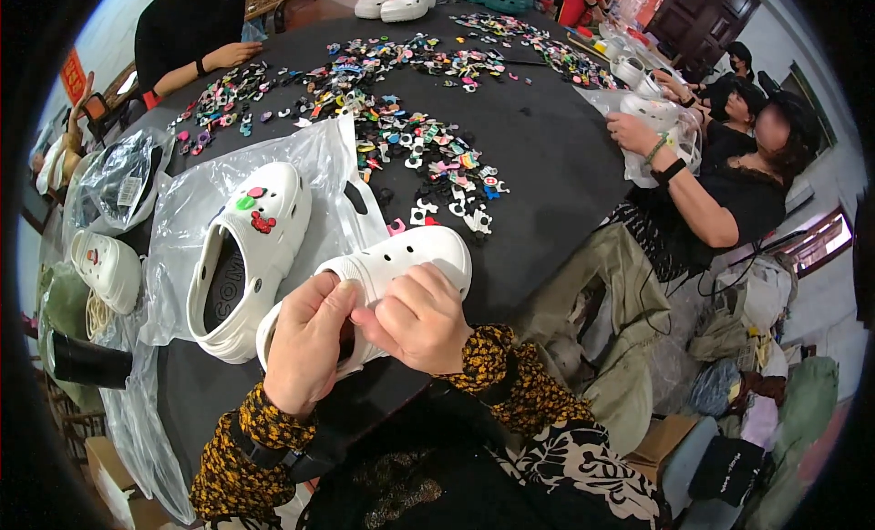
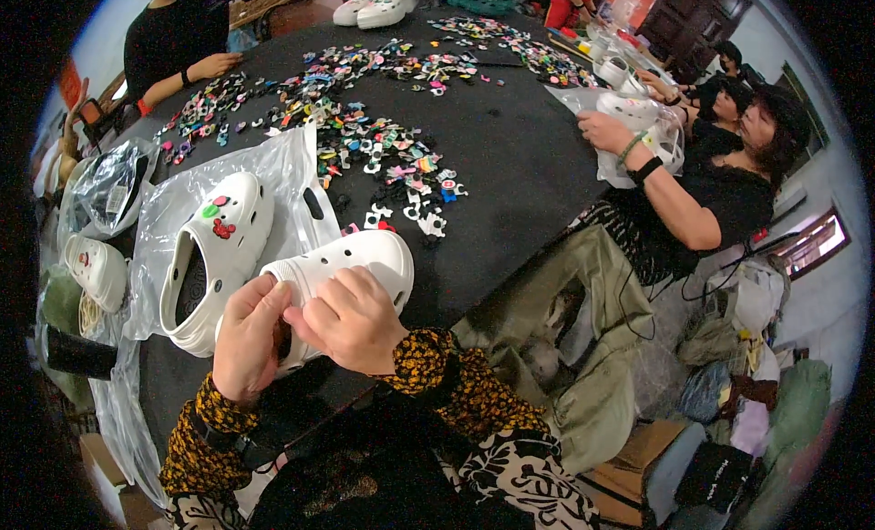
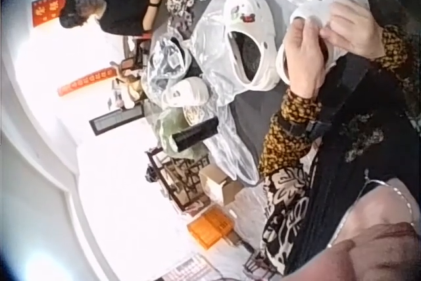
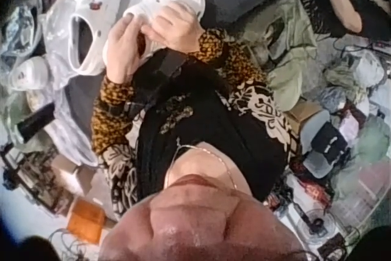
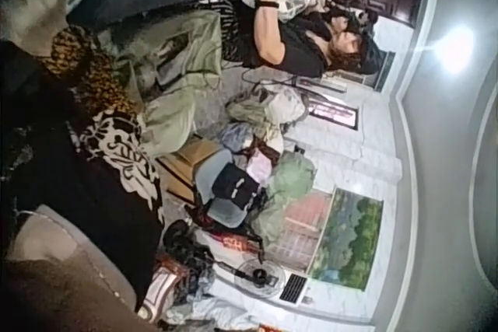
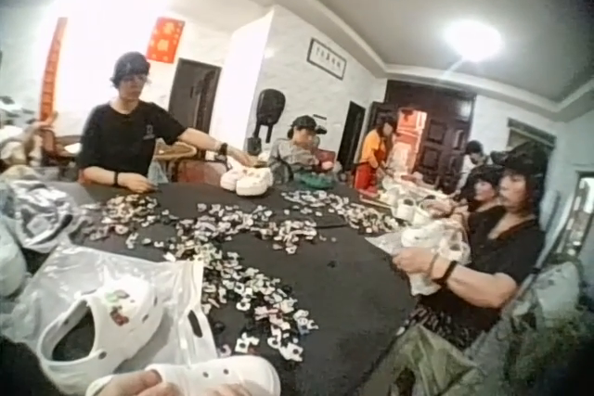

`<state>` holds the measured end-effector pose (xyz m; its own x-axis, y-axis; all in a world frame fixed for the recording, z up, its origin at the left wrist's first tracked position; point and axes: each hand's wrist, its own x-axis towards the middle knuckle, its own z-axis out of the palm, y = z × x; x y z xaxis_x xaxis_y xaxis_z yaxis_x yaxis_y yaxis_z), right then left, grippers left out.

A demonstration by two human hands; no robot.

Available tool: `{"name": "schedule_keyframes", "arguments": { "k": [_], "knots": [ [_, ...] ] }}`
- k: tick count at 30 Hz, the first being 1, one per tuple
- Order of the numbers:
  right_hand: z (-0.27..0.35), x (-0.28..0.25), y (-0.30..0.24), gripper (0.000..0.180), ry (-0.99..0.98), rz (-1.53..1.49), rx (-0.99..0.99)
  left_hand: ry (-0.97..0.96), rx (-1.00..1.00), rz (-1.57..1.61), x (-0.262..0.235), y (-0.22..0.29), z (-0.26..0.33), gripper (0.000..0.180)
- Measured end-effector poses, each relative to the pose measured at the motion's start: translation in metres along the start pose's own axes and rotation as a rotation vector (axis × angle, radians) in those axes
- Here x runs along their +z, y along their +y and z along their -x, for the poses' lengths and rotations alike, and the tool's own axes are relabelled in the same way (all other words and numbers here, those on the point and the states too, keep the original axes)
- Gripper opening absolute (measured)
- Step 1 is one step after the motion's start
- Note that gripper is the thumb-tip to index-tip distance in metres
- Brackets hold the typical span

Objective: Decorate shoes with charms at a factory workstation.

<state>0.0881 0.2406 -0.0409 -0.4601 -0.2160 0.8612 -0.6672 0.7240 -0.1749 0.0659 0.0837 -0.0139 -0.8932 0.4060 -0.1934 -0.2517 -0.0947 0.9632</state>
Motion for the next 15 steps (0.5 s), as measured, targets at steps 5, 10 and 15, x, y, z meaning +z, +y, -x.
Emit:
{"name": "schedule_keyframes", "arguments": {
  "k": [5, 10, 15],
  "knots": [
    [0.006, 0.001, 0.002, 0.031, 0.084, -0.022, -0.046, 0.031, 0.03, 0.092, 0.01, 0.002, 0.001, 0.022],
    [0.015, 0.004, 0.001, 0.028, 0.119, -0.09, -0.062, 0.027, -0.016, 0.06, 0.002, -0.002, -0.005, 0.021],
    [-0.009, -0.016, 0.02, 0.032, 0.246, -0.096, 0.099, -0.071, 0.192, -0.223, -0.005, -0.01, -0.006, 0.019]
  ]
}}
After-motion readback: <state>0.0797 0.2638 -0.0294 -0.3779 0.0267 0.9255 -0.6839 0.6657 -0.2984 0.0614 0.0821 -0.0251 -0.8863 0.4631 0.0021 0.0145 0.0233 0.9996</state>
